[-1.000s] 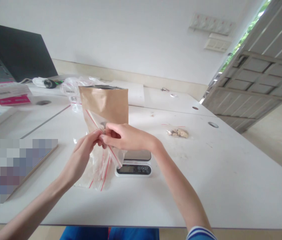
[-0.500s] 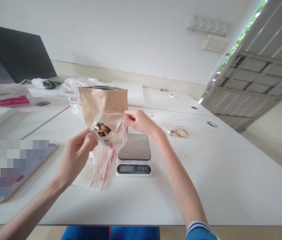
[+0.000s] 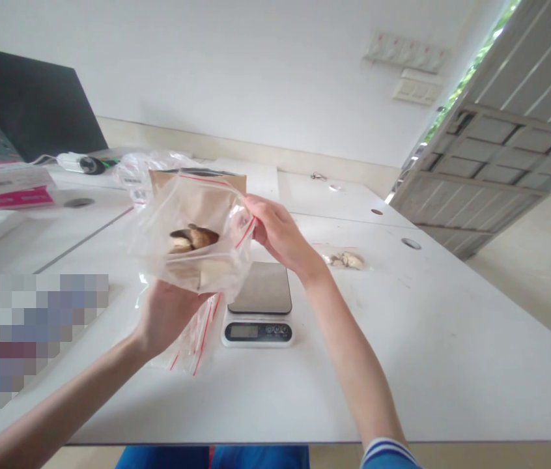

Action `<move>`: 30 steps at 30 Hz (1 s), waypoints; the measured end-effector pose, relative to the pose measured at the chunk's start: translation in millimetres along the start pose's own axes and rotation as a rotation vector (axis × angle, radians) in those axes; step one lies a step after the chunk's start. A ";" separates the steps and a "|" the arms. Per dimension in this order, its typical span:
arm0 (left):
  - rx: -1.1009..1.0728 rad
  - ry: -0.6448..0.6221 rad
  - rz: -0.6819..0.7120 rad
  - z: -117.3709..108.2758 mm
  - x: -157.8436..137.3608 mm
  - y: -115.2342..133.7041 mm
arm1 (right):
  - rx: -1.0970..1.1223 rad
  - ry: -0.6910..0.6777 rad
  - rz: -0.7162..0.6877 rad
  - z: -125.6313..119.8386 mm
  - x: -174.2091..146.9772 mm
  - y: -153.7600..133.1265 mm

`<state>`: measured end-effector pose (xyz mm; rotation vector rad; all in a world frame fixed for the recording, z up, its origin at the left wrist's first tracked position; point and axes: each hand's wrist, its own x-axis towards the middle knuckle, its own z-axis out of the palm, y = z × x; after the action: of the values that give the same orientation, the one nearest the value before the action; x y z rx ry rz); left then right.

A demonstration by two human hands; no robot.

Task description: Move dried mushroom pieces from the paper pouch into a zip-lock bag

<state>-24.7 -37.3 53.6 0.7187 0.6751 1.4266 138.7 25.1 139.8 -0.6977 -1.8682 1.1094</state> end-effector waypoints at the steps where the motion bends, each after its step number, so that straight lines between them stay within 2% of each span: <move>1: -0.046 -0.032 -0.005 3.3 0.0 -1.4 | 0.009 -0.059 0.035 1.1 3.3 6.7; 3: -0.095 -0.075 -0.042 9.0 0.5 -2.1 | -0.095 -0.203 0.091 1.1 7.8 18.5; 5: -0.092 -0.027 -0.064 11.4 2.4 -0.6 | -0.364 -0.280 0.133 -1.1 7.7 24.7; 7: -0.048 0.062 -0.077 9.1 5.3 1.2 | -0.650 -0.273 0.160 -3.7 3.4 23.1; 9: 0.002 0.095 -0.094 3.9 8.3 1.2 | -0.782 -0.241 0.175 -4.5 -2.5 15.4; 11: 0.032 0.067 -0.118 -1.1 10.7 -1.8 | -0.761 -0.212 0.155 -2.0 -6.8 6.2; 14: 0.064 -0.003 -0.131 -4.8 12.9 -11.7 | -0.650 -0.225 0.051 6.7 -7.1 -0.9; 17: 0.041 0.034 -0.105 -8.0 14.9 -25.5 | -0.564 -0.357 -0.039 16.3 -2.3 4.4; 21: -0.012 0.060 -0.146 -16.9 17.1 -40.5 | -0.515 -0.526 0.027 26.3 2.2 19.8; 23: -0.023 0.039 -0.167 -19.7 16.8 -42.0 | -0.573 -0.621 0.073 31.5 2.4 25.7; 25: -0.038 0.038 -0.159 -19.7 15.6 -40.0 | -0.672 -0.652 0.102 37.5 2.0 29.5; 30: -0.093 0.076 -0.111 -18.9 16.2 -38.8 | -0.913 -0.571 0.124 54.5 0.5 34.4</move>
<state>-14.7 -21.0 11.7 0.5481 0.6925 1.3788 92.8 17.9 95.1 -1.0719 -2.8955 0.4854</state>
